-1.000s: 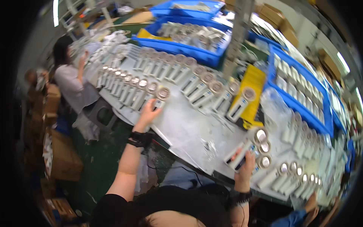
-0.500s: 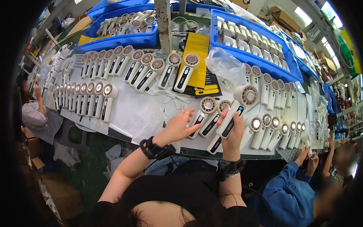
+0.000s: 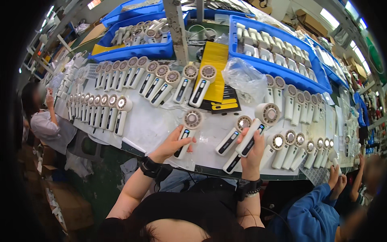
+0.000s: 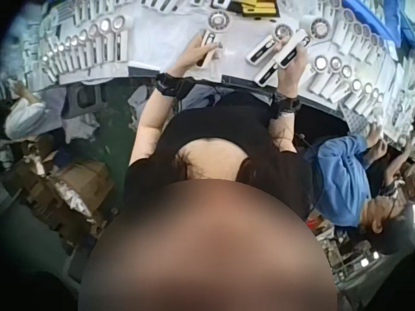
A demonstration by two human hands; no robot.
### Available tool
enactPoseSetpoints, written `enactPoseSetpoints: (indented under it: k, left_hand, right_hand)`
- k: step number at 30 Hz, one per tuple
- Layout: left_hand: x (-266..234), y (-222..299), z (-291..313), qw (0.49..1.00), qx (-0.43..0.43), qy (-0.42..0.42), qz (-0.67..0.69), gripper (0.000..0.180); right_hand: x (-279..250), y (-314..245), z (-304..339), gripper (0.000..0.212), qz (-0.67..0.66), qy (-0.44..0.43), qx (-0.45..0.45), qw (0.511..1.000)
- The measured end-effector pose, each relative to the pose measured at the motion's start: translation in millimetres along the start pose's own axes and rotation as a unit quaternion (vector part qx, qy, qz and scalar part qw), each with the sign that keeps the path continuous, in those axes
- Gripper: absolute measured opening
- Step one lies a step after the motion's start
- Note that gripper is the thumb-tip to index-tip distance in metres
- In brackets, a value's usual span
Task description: Assembling and inspecting handheld electronic devices on a factory production line.
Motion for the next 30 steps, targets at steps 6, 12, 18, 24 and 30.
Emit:
enactPoseSetpoints:
  k: [6,12,18,24,30]
  left_hand:
    - [-60.7,39.0,48.7,0.994,0.073,0.085,-0.010,0.040]
    - [-94.5,60.9,74.9,0.984,0.116,0.137,0.004,0.039]
    - [-98.3,69.5,87.7,0.981,0.144,0.118,0.045,0.039]
    - [-99.1,67.7,89.5,0.981,0.151,0.097,0.071,0.040]
    - [-99.1,70.4,92.6,0.981,0.154,0.089,0.082,0.041]
  right_hand:
    - [-4.5,10.7,-2.0,0.040,0.003,0.000,0.007,1.000]
    - [3.6,25.8,4.4,0.038,0.008,-0.020,0.028,0.999]
    - [21.5,33.4,12.6,0.039,0.016,-0.030,0.041,0.999]
    - [29.7,33.8,14.3,0.040,0.024,-0.029,0.041,0.998]
    - [32.0,33.9,15.4,0.040,0.024,-0.020,0.039,0.999]
Point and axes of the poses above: each hand's wrist, its own z-axis away from the middle knuckle, its own x-axis out of the palm, y = z × x, the point moved 10 cm from there along -z, towards the middle knuckle, and after that the axes turned 4 degrees about y, right-handed, at the moved point
